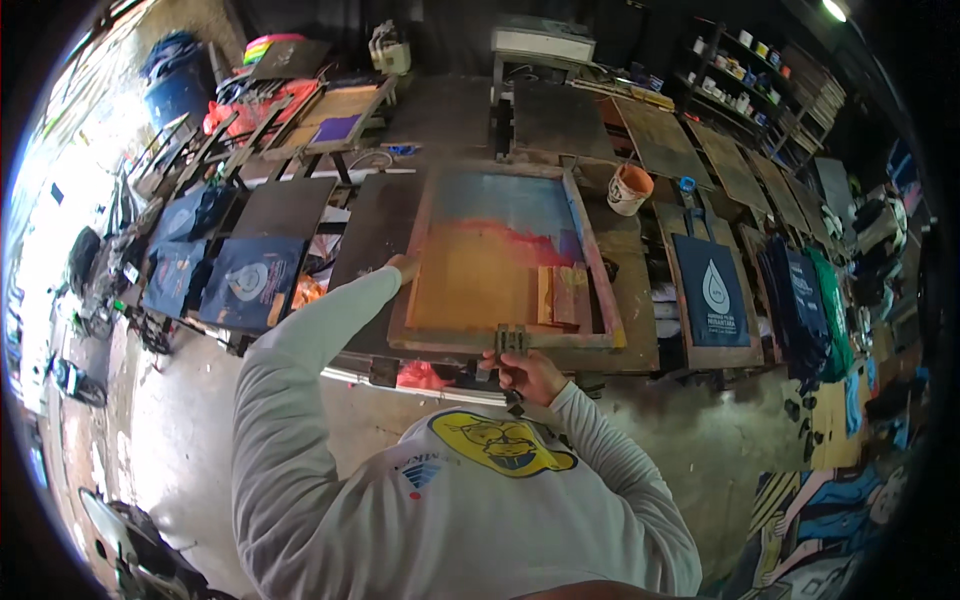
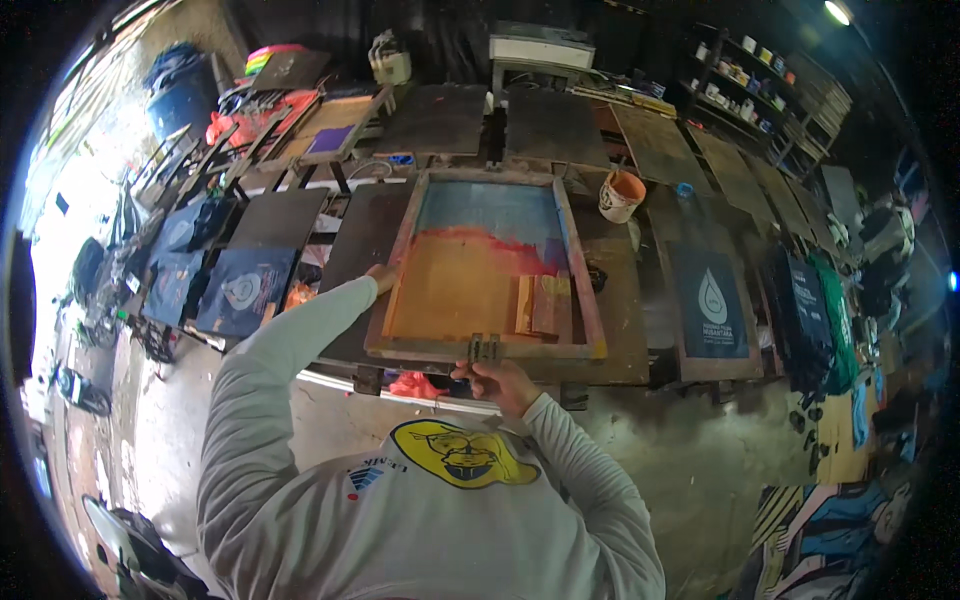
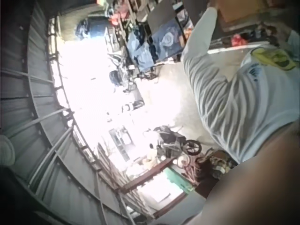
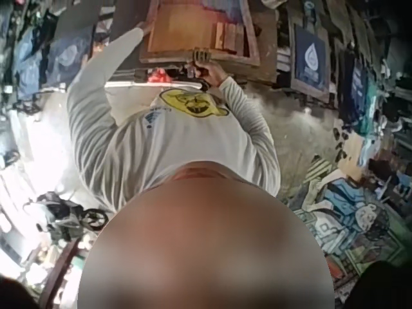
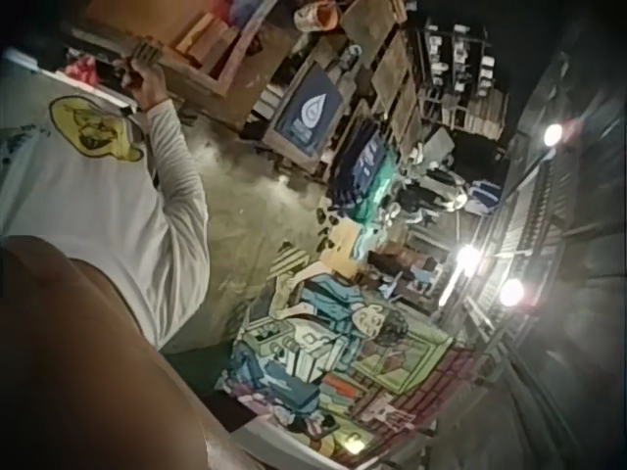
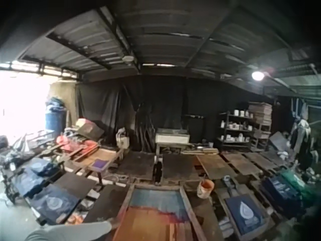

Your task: The person is scooping ink or emulsion from a bucket and applying it to a screen printing frame, then spreading it manually.

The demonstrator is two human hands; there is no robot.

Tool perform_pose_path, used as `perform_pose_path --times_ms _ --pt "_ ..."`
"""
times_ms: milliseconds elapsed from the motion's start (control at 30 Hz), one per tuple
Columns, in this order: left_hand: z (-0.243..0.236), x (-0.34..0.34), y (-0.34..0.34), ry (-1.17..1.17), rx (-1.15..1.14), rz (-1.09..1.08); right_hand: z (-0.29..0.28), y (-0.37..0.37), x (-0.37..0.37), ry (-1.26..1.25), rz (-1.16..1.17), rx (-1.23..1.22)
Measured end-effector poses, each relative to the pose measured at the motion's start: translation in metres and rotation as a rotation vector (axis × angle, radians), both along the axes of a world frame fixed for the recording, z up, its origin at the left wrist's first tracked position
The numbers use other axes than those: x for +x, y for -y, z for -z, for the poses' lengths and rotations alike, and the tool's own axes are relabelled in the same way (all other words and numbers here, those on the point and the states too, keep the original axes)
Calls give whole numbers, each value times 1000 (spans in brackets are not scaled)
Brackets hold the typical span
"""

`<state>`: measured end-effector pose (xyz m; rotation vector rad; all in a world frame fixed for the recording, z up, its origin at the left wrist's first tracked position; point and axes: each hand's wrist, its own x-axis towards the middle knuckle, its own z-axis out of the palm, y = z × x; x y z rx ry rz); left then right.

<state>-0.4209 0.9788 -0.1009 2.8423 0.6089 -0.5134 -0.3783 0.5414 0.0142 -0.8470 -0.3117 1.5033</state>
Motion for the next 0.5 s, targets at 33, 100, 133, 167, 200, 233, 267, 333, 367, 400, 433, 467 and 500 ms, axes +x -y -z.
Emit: perform_pose_path --times_ms 33,100,133,167,200,233,267,333,367,400,433,467,500 --pt "5 11 -10 40 -136 -95 3 2 -1 -2 -11 -10" --pt "0 28 -20 84 -345 -342 9 4 -1 -11 18 -37" --pt "-7 39 -19 113 -433 -562 13 3 -1 7 18 -18" --pt "-14 46 -15 147 -489 -717 17 3 -3 21 14 32" --pt "-23 53 -11 191 -519 -816 19 3 -2 15 22 4" --pt "-32 59 -7 236 -529 -870 22 3 -4 7 25 -7" --pt "-38 66 -4 358 -524 -881 24 4 -4 5 26 -1" --pt "-42 78 2 407 -525 -953 27 8 -5 2 43 -10" --pt "-40 85 2 462 -516 -1038 29 11 -7 15 61 -32" --pt "-38 90 -2 465 -525 -1027 31 12 -8 -24 75 -82" --pt "-34 93 -9 504 -613 -1066 33 12 -9 -66 75 -106" --pt "-29 96 -15 535 -719 -1108 37 14 -11 -66 126 -194" --pt "-21 98 -21 537 -710 -1098 42 12 -13 -80 109 -134"
